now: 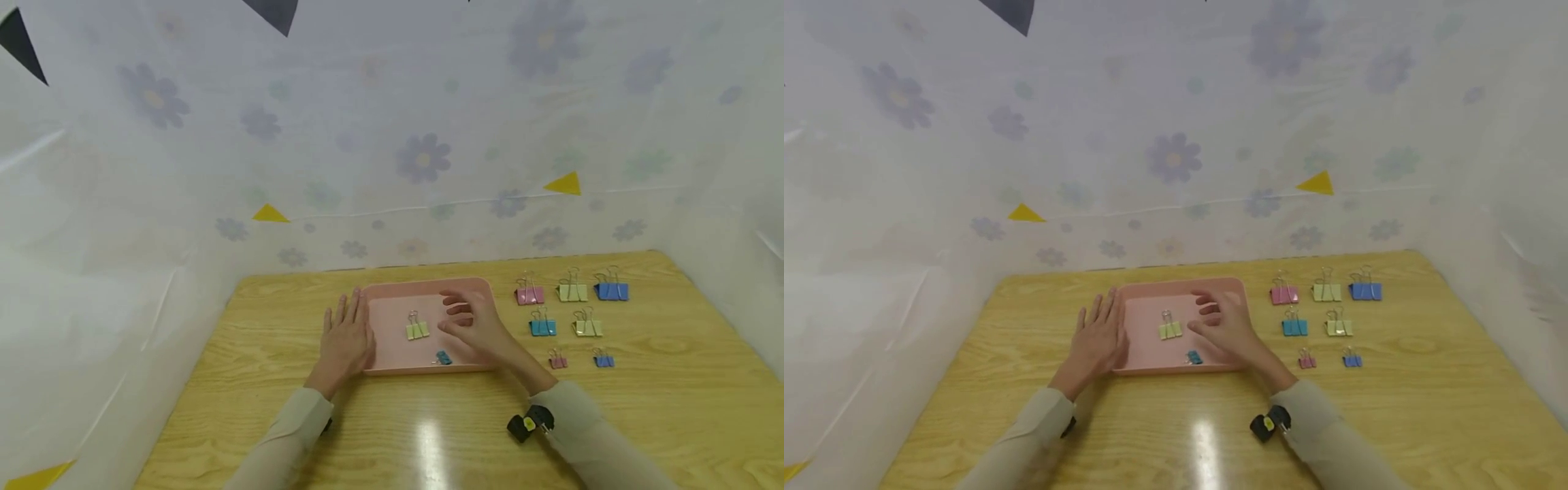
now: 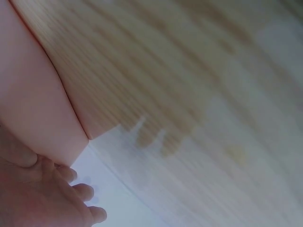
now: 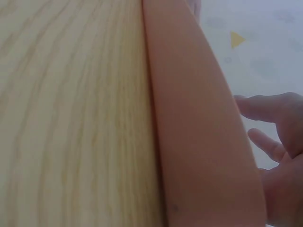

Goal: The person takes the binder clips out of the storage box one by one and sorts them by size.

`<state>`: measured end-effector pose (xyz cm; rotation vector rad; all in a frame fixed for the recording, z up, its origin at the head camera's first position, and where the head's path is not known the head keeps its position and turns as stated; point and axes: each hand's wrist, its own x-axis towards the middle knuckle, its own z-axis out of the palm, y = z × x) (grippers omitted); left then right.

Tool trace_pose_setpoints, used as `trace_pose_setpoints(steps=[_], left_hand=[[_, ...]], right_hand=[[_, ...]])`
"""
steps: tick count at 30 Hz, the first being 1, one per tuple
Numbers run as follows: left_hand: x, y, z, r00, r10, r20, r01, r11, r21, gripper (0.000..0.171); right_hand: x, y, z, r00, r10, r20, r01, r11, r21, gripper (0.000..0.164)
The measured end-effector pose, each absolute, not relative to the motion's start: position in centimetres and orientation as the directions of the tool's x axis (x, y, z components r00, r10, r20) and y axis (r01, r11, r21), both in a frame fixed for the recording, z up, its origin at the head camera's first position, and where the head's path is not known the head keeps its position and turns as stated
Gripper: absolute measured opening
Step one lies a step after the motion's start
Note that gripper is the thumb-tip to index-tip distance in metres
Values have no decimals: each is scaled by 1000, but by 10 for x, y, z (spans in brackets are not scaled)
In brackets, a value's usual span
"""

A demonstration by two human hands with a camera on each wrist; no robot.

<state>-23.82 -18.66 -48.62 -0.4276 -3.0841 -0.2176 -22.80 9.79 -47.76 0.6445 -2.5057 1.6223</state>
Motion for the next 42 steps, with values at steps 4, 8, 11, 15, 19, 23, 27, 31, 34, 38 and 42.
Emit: trace_pose_setpoints(steps=[4,8,11,15,19,23,27,31,34,38,42], left_hand=[[-238,-189,-487,-963,264,47,268,955,126,61],[-238,-189,-488,-962,269,50,274,952,139,61],[-238,-188,-488,-962,268,52,273,951,146,61],[-237,-187,-488,-962,268,51,273,952,141,60],[-237,-187,-486,-962,270,40,273,952,137,61],[-237,-188,-485,-964,263,33,265,956,128,61],[-238,-189,-483,-965,262,24,263,957,126,61],[-239,-189,-484,-964,266,22,267,955,131,61],[-240,-188,-485,-963,268,21,269,954,132,60],[-239,-187,-487,-962,272,32,273,951,142,60],[-238,-186,-487,-959,276,59,282,945,163,60]], right_hand=[[-231,87,-484,-921,-295,255,-359,387,-849,60],[-233,77,-487,-934,-298,199,-312,404,-860,61],[-234,70,-489,-938,-306,165,-286,411,-866,60],[-237,64,-489,-944,-305,127,-255,426,-868,59],[-239,60,-490,-942,-318,104,-244,442,-863,59],[-242,58,-491,-929,-357,99,-263,449,-854,52],[-244,57,-493,-925,-367,98,-270,453,-850,44],[-244,58,-492,-923,-370,104,-287,483,-827,40],[-244,58,-492,-922,-370,114,-306,518,-798,37],[-245,58,-495,-917,-376,130,-332,545,-769,31],[-244,59,-495,-912,-386,143,-349,543,-764,25]])
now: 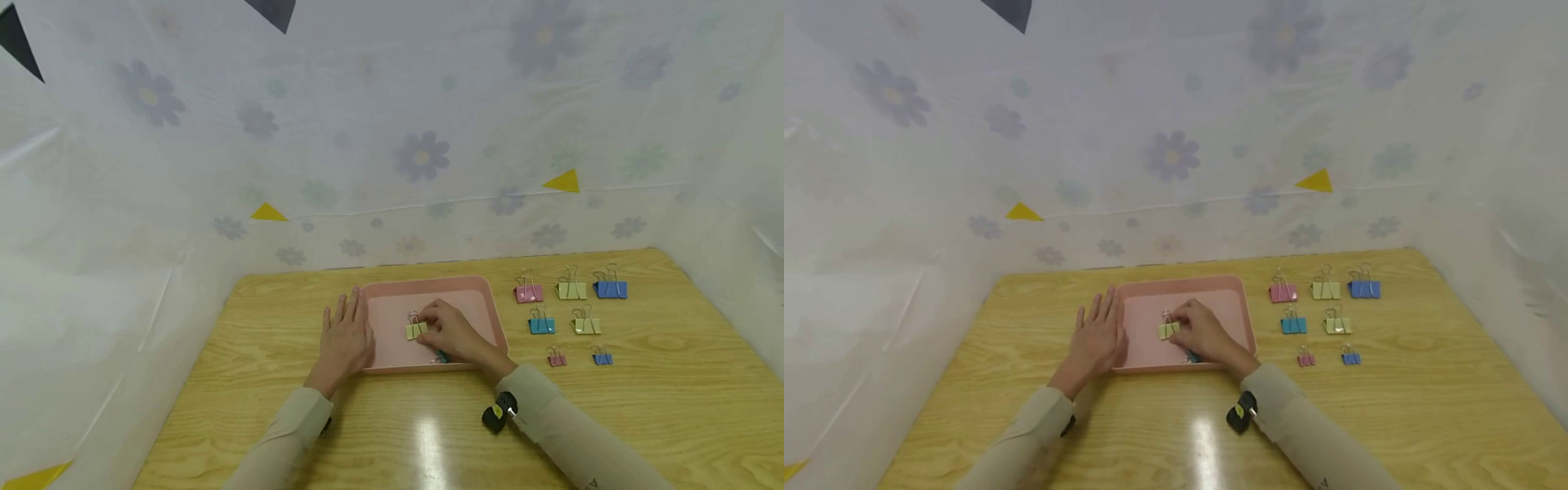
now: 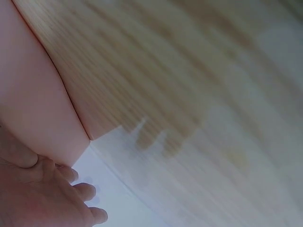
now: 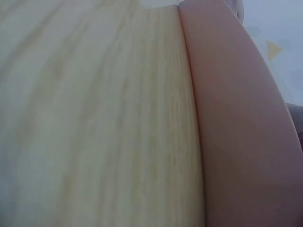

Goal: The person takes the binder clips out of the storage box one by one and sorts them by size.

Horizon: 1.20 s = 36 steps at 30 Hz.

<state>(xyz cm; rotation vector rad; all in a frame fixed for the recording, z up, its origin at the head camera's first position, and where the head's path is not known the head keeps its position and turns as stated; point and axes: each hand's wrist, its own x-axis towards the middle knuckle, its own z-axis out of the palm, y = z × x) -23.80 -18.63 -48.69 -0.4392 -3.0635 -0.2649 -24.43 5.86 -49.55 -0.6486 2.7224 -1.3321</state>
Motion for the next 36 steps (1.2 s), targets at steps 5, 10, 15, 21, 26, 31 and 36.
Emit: trace_pose_setpoints(steps=[5,10,15,21,26,31,36], left_hand=[[-236,-186,-485,-959,274,67,282,942,181,60],[-236,-187,-486,-961,270,55,275,942,194,60],[-237,-187,-485,-961,272,50,276,940,199,60],[-238,-187,-486,-961,272,45,275,942,191,60],[-238,-187,-485,-962,271,44,275,945,180,59],[-239,-188,-486,-962,270,45,274,947,170,59],[-239,-187,-487,-962,270,45,274,946,175,60]], right_hand=[[-242,59,-494,-891,-420,173,-396,532,-749,25],[-241,58,-495,-881,-433,191,-426,547,-721,24],[-241,58,-494,-879,-429,210,-438,549,-712,20],[-242,60,-495,-896,-403,185,-389,513,-766,19],[-243,61,-493,-903,-386,188,-375,499,-781,20],[-242,63,-492,-920,-350,176,-345,510,-788,19],[-237,67,-490,-943,-306,131,-284,537,-794,17]])
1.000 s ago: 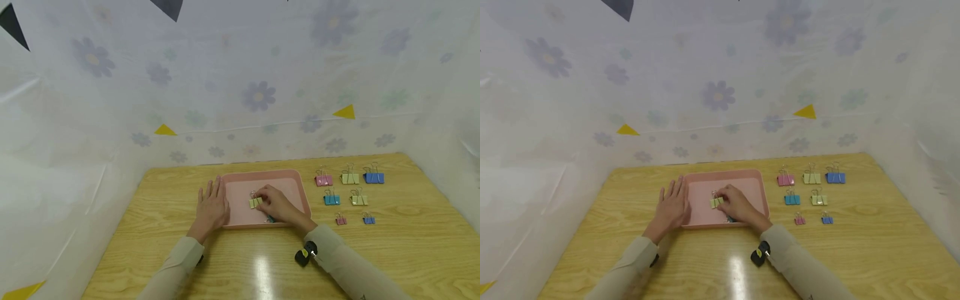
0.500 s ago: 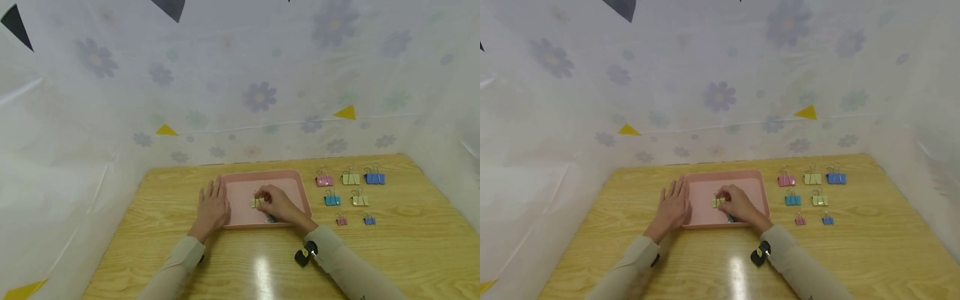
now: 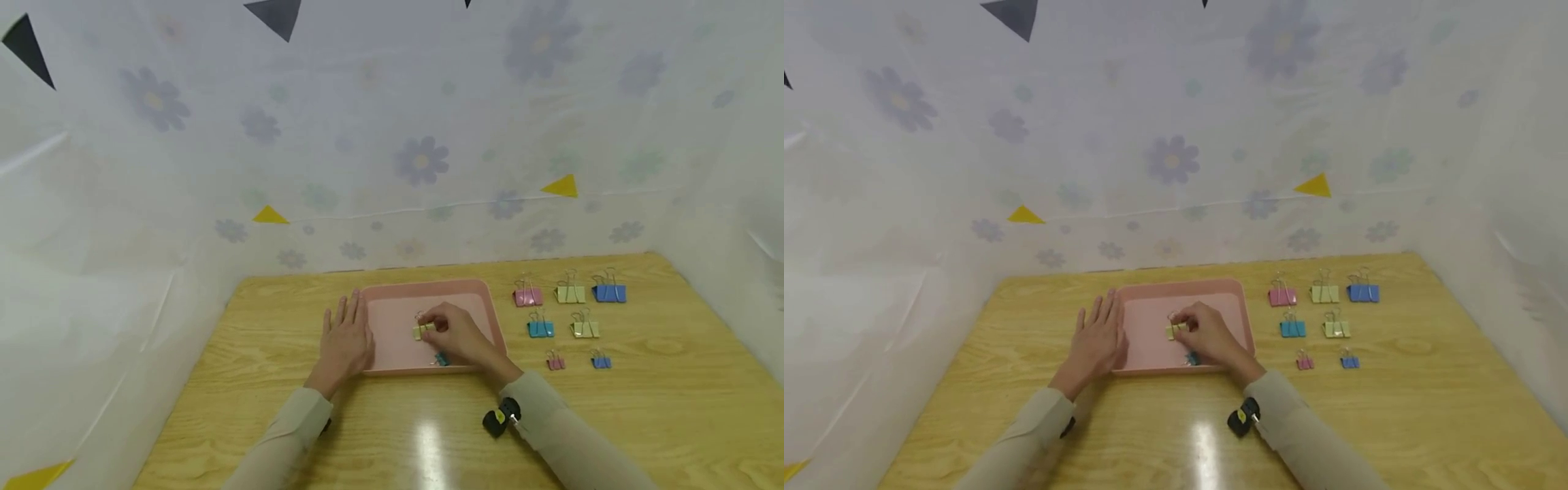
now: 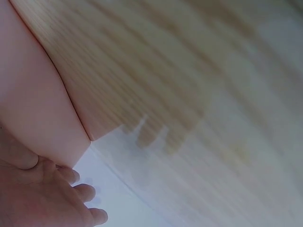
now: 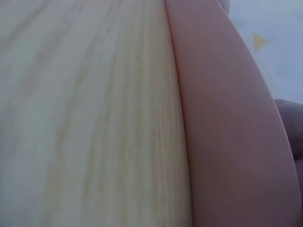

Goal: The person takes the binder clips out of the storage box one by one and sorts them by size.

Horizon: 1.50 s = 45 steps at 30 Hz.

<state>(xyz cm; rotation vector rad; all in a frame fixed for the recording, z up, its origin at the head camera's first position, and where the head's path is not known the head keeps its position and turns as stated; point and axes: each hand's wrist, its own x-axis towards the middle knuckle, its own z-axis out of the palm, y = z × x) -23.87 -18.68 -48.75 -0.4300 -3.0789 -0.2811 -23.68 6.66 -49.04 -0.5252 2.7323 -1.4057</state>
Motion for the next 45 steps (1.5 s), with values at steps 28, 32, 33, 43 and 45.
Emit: trace_pose_setpoints(steps=[28,32,33,43,45], left_hand=[[-233,-175,-482,-966,259,8,258,960,108,62],[-233,-169,-482,-965,262,6,261,959,114,63],[-233,-167,-481,-965,264,7,263,958,117,63],[-231,-164,-481,-964,265,13,265,958,106,63],[-231,-164,-481,-964,264,22,265,958,108,62]], right_hand=[[-183,137,-456,-913,-301,277,-385,404,-830,20],[-172,157,-451,-918,-285,275,-373,395,-840,22],[-169,162,-450,-921,-283,268,-367,395,-842,23],[-150,197,-442,-921,-214,326,-388,417,-822,23],[-149,203,-441,-922,-201,330,-386,414,-824,24]])
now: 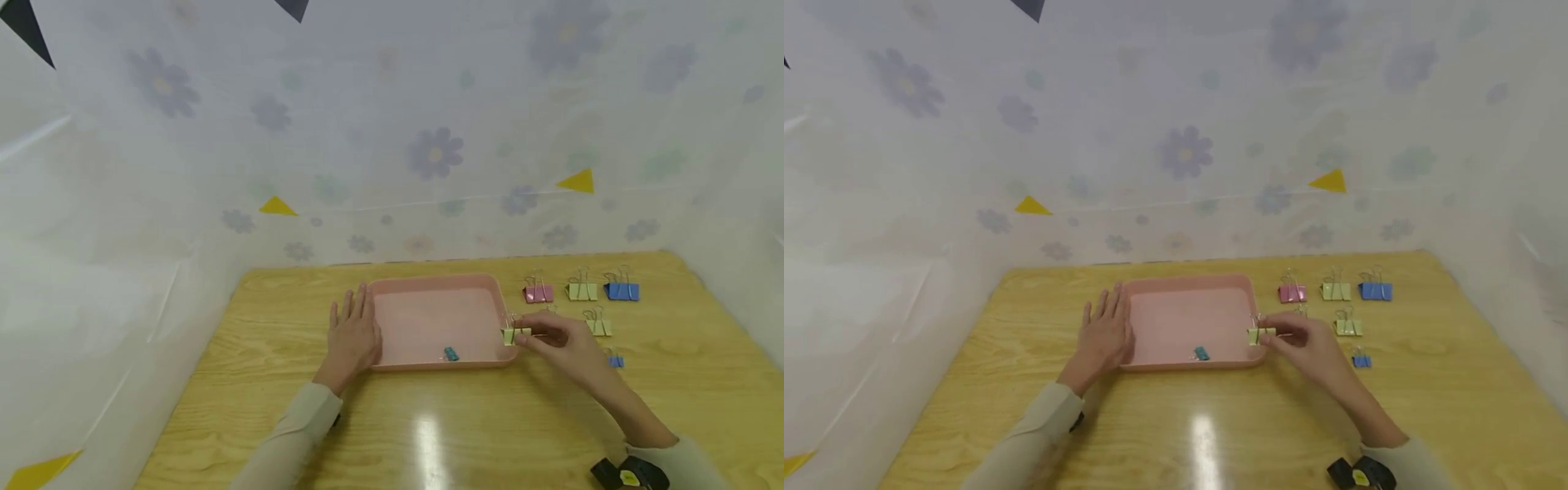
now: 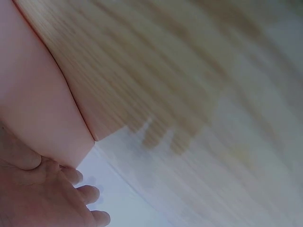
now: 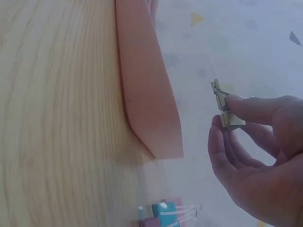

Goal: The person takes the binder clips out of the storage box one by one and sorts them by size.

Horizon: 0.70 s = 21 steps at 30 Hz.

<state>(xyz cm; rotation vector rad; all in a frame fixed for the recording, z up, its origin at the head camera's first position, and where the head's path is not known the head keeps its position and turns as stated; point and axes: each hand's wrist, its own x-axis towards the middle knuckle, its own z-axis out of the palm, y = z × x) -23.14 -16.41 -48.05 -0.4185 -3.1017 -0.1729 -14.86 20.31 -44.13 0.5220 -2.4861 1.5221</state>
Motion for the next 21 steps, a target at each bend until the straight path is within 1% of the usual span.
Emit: trace_pose_setpoints(steps=[3,7,10,14,18,21], left_hand=[[-232,-164,-479,-964,263,29,265,957,122,62],[-231,-165,-479,-963,269,32,271,954,131,62],[-230,-165,-480,-962,271,41,275,953,127,62],[-232,-166,-482,-963,266,42,269,955,124,62],[-232,-167,-483,-965,260,30,262,957,126,62],[-232,-167,-484,-964,264,24,265,957,122,63]], right_hand=[[-147,215,-437,-942,-187,280,-334,404,-852,25],[-146,232,-433,-965,-139,223,-262,430,-864,28],[-147,240,-432,-965,-112,237,-261,475,-840,30],[-148,248,-430,-963,-106,246,-266,492,-829,31],[-148,258,-427,-968,-70,241,-242,515,-822,30],[-147,269,-425,-975,-29,220,-201,529,-824,31]])
